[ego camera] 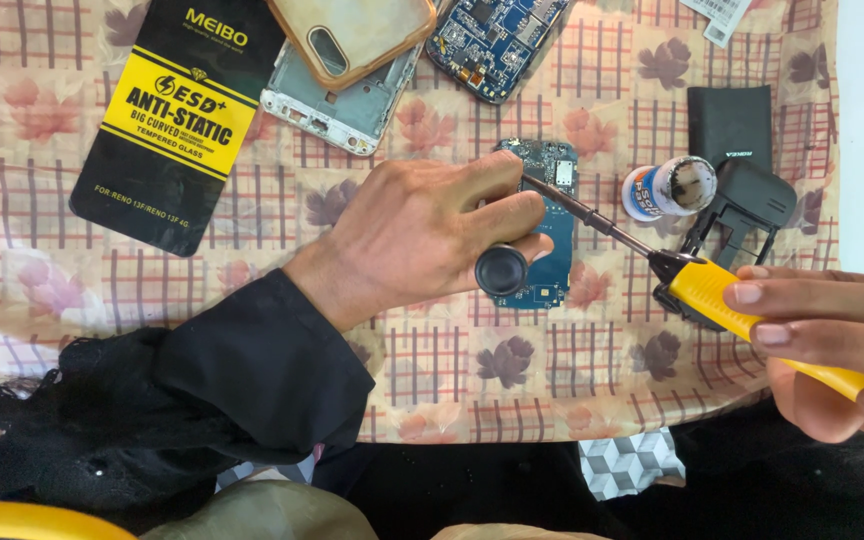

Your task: The person uses a soldering iron to apply heat to a small blue circuit board while holding it with the other hand. The person repeatedly dips the soldering iron into a small container of flux and continues to work on the same board throughout the clip.

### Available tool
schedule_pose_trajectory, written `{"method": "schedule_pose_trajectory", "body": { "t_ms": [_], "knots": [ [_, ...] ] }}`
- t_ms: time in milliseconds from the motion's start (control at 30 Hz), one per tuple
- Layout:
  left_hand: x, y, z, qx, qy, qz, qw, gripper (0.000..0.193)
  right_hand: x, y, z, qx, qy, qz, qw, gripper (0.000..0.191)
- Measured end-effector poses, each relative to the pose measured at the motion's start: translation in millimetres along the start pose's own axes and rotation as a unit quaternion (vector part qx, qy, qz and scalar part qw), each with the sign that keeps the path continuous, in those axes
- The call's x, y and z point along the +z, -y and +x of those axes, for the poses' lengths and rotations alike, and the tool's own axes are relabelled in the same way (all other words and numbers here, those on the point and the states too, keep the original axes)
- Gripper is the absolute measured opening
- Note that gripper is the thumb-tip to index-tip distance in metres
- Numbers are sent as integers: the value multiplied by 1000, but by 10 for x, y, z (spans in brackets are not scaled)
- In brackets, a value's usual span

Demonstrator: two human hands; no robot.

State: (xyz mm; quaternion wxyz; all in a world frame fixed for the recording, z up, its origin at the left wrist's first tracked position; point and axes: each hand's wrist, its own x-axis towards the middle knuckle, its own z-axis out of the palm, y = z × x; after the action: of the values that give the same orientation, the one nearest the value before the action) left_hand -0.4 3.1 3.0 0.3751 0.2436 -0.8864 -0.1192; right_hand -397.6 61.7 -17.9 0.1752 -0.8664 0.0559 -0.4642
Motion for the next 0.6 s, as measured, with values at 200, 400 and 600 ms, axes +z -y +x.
{"method": "schedule_pose_trajectory", "body": {
  "t_ms": [200, 400, 600],
  "knots": [
    [7, 7, -6, 4, -4, -4, 1000, 28, -54, 80, -67, 42, 24, 0, 999, 40],
    [24, 18, -11, 8, -4, 5, 1000, 29, -89, -3, -198, 18, 41, 10, 999, 47],
    [54, 33, -19, 11, -10, 8, 1000, 29, -150, 65, -257, 43, 58, -6, 997, 50]
  ]
}}
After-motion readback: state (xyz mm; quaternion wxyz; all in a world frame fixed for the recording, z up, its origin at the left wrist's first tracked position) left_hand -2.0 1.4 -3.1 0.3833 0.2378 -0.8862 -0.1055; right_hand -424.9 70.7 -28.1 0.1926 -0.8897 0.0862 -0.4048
